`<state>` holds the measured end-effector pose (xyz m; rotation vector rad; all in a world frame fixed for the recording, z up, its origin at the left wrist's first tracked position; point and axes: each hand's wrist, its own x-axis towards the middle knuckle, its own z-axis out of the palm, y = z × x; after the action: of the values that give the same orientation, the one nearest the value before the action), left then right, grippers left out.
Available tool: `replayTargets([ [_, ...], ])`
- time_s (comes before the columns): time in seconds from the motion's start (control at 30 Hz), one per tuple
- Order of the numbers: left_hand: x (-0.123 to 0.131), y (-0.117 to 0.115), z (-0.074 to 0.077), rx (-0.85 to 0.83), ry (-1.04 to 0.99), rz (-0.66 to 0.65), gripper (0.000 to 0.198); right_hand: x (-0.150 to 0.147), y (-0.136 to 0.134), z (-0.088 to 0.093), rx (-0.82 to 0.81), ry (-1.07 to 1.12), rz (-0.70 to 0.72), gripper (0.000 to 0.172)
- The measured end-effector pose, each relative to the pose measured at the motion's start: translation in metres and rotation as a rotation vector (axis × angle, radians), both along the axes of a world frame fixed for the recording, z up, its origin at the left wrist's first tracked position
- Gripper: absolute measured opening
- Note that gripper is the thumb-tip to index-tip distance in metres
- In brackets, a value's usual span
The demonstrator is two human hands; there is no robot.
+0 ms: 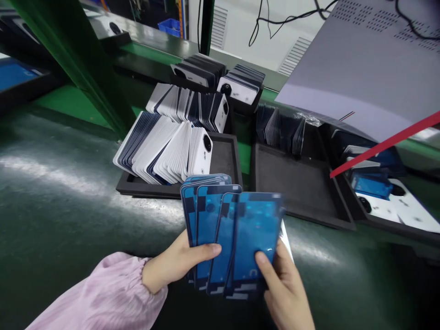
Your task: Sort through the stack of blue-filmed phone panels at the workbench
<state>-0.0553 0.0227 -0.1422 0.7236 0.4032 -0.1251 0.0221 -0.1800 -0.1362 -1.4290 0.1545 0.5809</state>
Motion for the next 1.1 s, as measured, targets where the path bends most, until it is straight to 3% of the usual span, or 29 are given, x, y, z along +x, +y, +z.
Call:
replayTargets([
  [0.1,-0.003,-0.001,-0.005,-0.054,0.03,0.022,0.031,0.005,0.004,0.001,0.015,-0.007,0.008,0.049],
  [0.27,-0.003,0.001,-0.01,-0.063,0.082,0.047,0.032,0.02,-0.014,0.011,0.024,-0.071,-0.195,0.037],
  [0.37,0.0,0.001,-0.004,-0.012,0.073,0.056,0.031,0.016,-0.017,0.009,0.036,-0.054,-0.162,0.029],
  [0.57,0.0,-0.003,-0.001,-0.01,0.018,0.056,0.036,-0.001,0.008,-0.004,0.017,-0.024,-0.016,0.046],
  [0.7,-0.003,-0.002,-0.011,-0.07,0.031,0.054,0.038,0.009,-0.001,0.003,0.033,-0.056,-0.165,0.04],
  [0.8,-0.002,0.0,-0.012,-0.019,0.033,0.056,0.03,0.015,-0.015,0.007,0.061,-0.097,-0.256,0.028],
  [0.9,0.001,0.001,-0.006,0.054,0.004,0.059,0.028,0.009,-0.016,0.003,0.066,-0.093,-0.197,0.025],
  [1.1,-0.001,-0.001,-0.004,-0.012,-0.036,0.029,0.032,-0.001,0.007,-0.005,0.045,-0.049,0.001,0.044],
])
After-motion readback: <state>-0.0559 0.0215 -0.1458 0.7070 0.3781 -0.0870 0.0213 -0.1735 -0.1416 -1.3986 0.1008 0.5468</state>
